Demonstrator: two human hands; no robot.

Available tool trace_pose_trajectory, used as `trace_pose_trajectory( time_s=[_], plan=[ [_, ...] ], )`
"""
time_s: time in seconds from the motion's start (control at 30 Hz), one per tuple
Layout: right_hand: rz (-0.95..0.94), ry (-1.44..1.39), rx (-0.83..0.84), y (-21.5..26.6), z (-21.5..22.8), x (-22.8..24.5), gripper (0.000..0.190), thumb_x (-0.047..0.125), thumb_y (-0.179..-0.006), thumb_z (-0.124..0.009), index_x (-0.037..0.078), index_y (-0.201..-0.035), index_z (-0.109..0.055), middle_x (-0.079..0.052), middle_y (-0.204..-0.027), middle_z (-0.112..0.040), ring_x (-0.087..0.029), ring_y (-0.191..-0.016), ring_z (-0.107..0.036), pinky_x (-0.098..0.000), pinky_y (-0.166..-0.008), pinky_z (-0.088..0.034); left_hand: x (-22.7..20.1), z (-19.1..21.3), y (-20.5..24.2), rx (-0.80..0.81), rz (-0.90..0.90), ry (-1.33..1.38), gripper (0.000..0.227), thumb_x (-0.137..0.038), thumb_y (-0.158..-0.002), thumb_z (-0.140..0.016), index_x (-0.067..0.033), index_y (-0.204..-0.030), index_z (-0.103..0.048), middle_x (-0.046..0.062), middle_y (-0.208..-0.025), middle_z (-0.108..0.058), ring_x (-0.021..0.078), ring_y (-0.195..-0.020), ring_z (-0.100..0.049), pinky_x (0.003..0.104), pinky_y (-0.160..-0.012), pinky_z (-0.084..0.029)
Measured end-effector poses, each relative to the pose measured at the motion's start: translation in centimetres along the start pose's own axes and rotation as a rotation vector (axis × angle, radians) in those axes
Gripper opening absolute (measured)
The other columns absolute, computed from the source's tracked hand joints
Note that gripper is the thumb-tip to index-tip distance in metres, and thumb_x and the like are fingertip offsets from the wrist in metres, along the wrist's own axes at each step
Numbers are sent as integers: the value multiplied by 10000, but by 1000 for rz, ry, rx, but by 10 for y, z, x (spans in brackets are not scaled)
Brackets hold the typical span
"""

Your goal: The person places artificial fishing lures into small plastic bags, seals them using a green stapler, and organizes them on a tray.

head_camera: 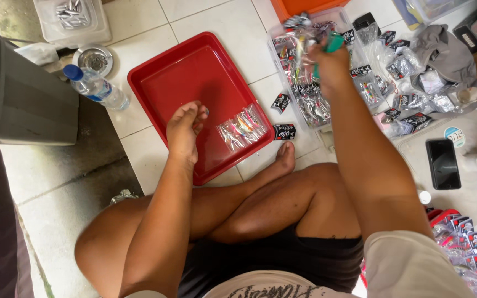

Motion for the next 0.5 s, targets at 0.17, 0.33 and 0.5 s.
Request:
trace_pose_trajectory(
  time_s=[0.17, 0.33, 0.5],
  plan=[
    [-203, 123, -205, -47, 17, -19, 191, 110, -973, -685, 118, -1064, -517, -79, -1040, -730, -126, -808, -771, -210, -634, -681, 3, -2, -10, -19, -6, -104, 156, -175, -976, -607, -143, -1056, -736, -6, -967, -752, 96, -861, -667, 258, -808, -500],
    [-208, 288, -213, -74, 0, -31, 221, 89, -939, -733, 67, -1116, -603, -56, -958, -745, -74, -708, -743, -152, -524, -618, 12, 0, -19, -23, 7, -210, 164, -164, -963, -626, -150, -1082, -739, 1, -1026, -776, 117, -895, -690, 272, -846, -516],
    [229, 632, -295, -125, 2, -64, 394, 227, -906, -806, 105, -1205, -580, -105, -1162, -733, -309, -1041, -748, -448, -873, -586, 14, -1, -22, -3, -19, -346, 189, -168, -943, -645, -126, -1095, -749, -3, -1054, -763, 128, -954, -703, 262, -950, -572]
  ],
)
Point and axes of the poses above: each hand's wrist, its own y-axis away from the middle knuckle, its own z-axis out of the back of the hand, x = y × z, the point moved 3 cm from there along -y, towards the middle knuckle
